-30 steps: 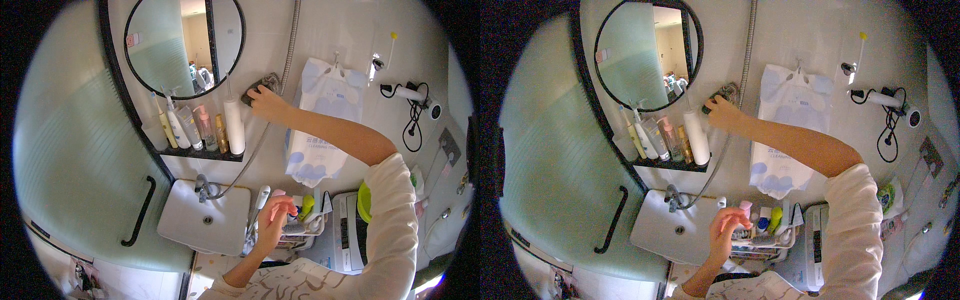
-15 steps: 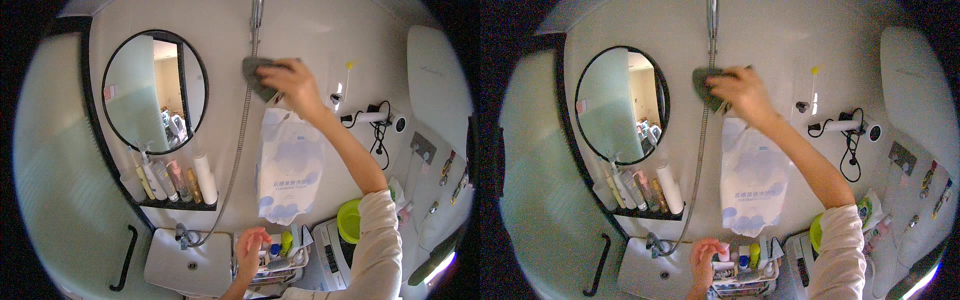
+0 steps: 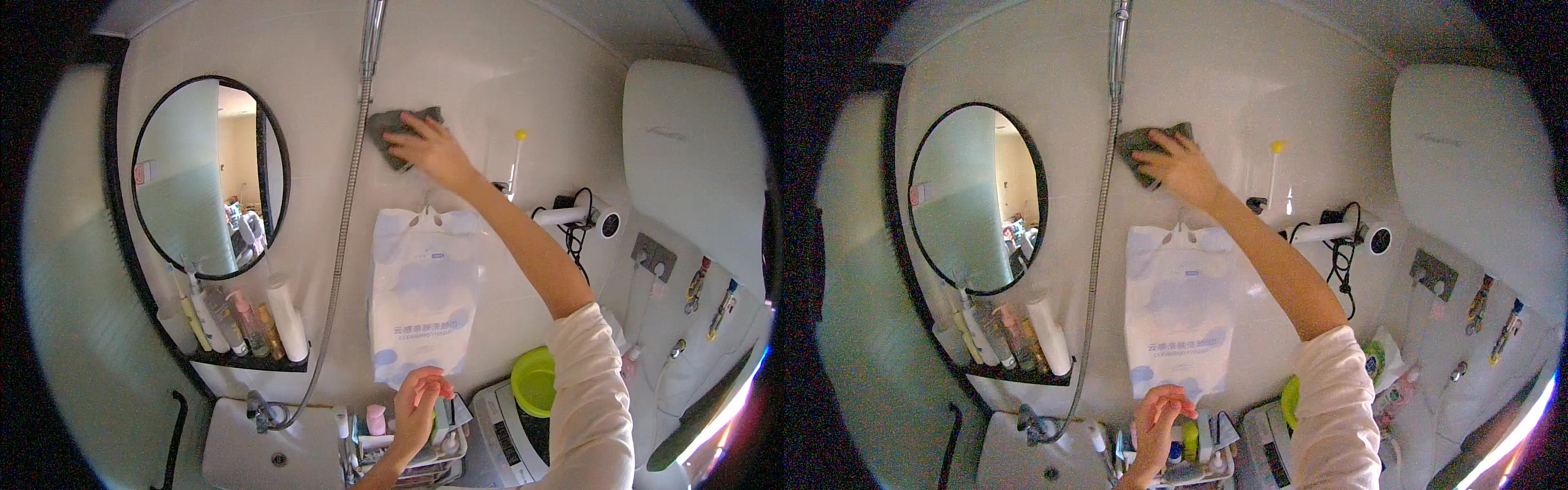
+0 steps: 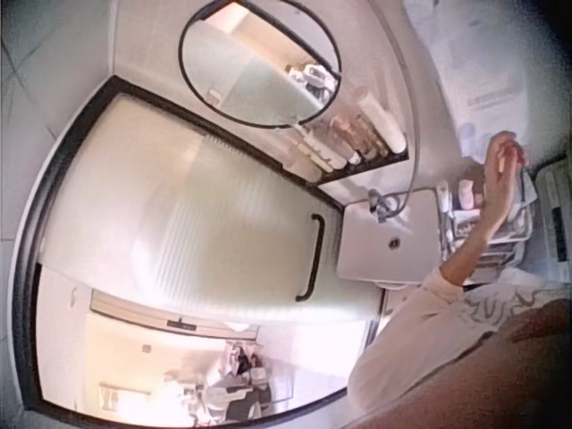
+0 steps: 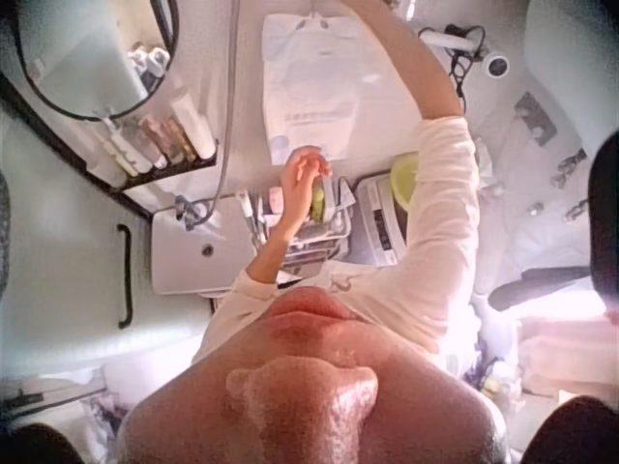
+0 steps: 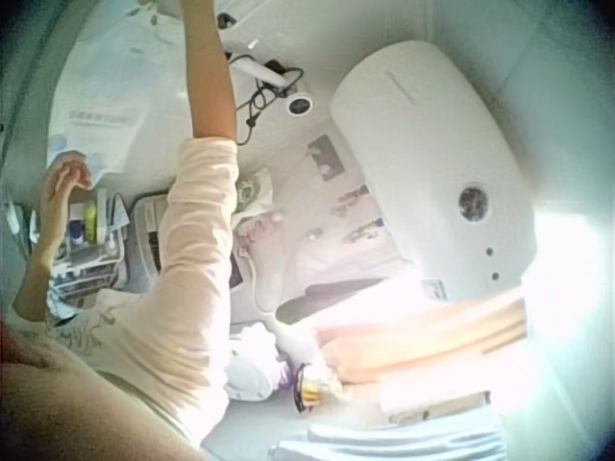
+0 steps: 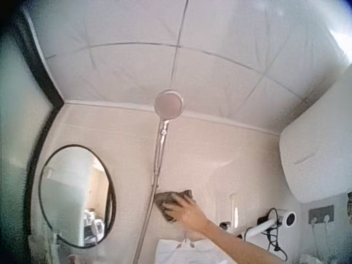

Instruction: The person wets a cloth at the sink, then wipes the frosted glass shower door, the sink basin, and the surrounding countertop. They continue wiping the wall tiles, a plastic bag, and a wall-mounted hairdryer, using the cloth to clean multiple surfaces in the bathroom.

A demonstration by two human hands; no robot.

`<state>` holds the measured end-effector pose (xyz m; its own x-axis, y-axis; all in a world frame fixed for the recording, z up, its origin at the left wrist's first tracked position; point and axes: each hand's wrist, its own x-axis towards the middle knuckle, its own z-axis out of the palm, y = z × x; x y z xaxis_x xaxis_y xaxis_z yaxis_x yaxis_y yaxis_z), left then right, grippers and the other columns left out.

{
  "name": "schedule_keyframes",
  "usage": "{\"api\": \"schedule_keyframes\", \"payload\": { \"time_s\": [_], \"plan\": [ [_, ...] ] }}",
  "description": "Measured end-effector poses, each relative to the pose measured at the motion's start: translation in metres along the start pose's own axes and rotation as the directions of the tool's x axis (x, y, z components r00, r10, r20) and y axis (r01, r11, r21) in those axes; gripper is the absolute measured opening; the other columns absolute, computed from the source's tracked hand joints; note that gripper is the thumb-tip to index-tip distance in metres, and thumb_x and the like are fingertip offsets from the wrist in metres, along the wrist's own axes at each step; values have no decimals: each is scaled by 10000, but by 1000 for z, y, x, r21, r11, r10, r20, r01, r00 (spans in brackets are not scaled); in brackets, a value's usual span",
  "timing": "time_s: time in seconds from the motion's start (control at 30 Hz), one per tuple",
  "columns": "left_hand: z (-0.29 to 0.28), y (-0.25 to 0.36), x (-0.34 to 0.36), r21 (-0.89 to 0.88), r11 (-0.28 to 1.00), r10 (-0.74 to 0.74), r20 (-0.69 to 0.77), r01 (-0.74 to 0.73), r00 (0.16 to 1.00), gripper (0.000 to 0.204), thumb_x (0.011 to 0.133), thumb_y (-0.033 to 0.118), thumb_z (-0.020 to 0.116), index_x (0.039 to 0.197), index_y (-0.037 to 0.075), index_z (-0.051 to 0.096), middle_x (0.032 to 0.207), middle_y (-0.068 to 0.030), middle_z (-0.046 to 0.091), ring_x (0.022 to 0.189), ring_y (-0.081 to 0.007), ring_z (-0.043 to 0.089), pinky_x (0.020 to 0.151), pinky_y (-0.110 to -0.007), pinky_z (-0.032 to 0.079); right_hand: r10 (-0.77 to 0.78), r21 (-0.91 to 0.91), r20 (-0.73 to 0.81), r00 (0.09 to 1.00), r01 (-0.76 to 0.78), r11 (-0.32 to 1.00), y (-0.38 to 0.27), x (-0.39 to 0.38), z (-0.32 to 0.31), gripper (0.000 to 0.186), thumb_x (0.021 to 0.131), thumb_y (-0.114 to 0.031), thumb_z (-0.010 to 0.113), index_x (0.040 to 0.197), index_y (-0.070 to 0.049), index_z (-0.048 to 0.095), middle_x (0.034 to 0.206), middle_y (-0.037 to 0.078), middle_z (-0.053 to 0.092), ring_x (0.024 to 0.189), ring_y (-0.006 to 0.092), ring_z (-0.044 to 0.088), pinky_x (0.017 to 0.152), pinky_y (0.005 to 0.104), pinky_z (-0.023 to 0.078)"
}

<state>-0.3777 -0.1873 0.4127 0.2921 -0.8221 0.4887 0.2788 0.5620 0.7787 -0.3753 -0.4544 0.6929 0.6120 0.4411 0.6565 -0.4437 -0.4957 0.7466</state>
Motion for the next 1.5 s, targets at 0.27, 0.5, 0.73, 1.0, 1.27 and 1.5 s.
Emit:
{"api": "schedule_keyframes", "payload": {
  "time_s": [0.27, 0.5, 0.73, 1.0, 1.27, 1.5],
  "plan": [
    [-10, -4, 1, -7, 1000, 9, -103, -10, 995, 160, 893, 83, 455, 1024, 4, 502, 814, -71, 561, 745, -141, 551, 692, -280, 470, 674, -265, -182, 716, -696, 668, 76, 32, -1, 436, 741, -22, 495, 1172, -86, 481, 1306, 73, 404, 1068, 417, 449, 783, 427, 491],
    [8, -18, 0, -57, 998, 2, 3, -2, 1000, 165, 894, 84, 454, 1031, 8, 502, 812, -64, 564, 720, -133, 555, 689, -277, 469, 290, -304, 131, 948, -240, 922, 16, -22, -22, 448, 745, -57, 526, 1189, -62, 467, 1305, 100, 389, 1038, 409, 464, 731, 410, 521],
    [19, -25, 4, -40, 999, -3, 14, 4, 1000, 172, 875, 107, 468, 1010, 7, 505, 783, -75, 565, 700, -157, 562, 674, -290, 470, 654, -310, 23, 756, -616, 724, 32, -21, -23, 443, 747, -11, 493, 1186, -46, 453, 1319, 120, 345, 1032, 436, 433, 734, 422, 516],
    [21, -30, 0, -95, 995, -29, 7, 30, 1000, 150, 889, 55, 432, 1008, 1, 506, 798, -70, 563, 698, -139, 553, 662, -276, 468, 543, 300, 331, 772, -632, 714, -18, -68, -60, 486, 660, 118, 450, 1106, -55, 533, 1187, 116, 493, 1030, 341, 467, 871, 393, 414],
    [21, -35, 5, -27, 999, -30, 9, 30, 1000, 163, 893, 86, 445, 1015, -2, 508, 783, -73, 571, 703, -140, 556, 669, -278, 466, 450, -161, -321, 833, -516, 841, 113, -29, -117, 497, 643, 118, 472, 1077, -102, 568, 1153, 60, 528, 996, 308, 488, 899, 383, 396],
    [19, -36, 11, -45, 997, -69, -70, 66, 995, 181, 865, 132, 483, 990, 5, 513, 753, -93, 576, 684, -176, 572, 672, -305, 465, 607, -268, 68, 792, -571, 776, 166, -70, -67, 599, 677, 159, 438, 1204, -121, 500, 1312, 12, 415, 1207, 332, 338, 1007, 379, 320]
  ]
}}
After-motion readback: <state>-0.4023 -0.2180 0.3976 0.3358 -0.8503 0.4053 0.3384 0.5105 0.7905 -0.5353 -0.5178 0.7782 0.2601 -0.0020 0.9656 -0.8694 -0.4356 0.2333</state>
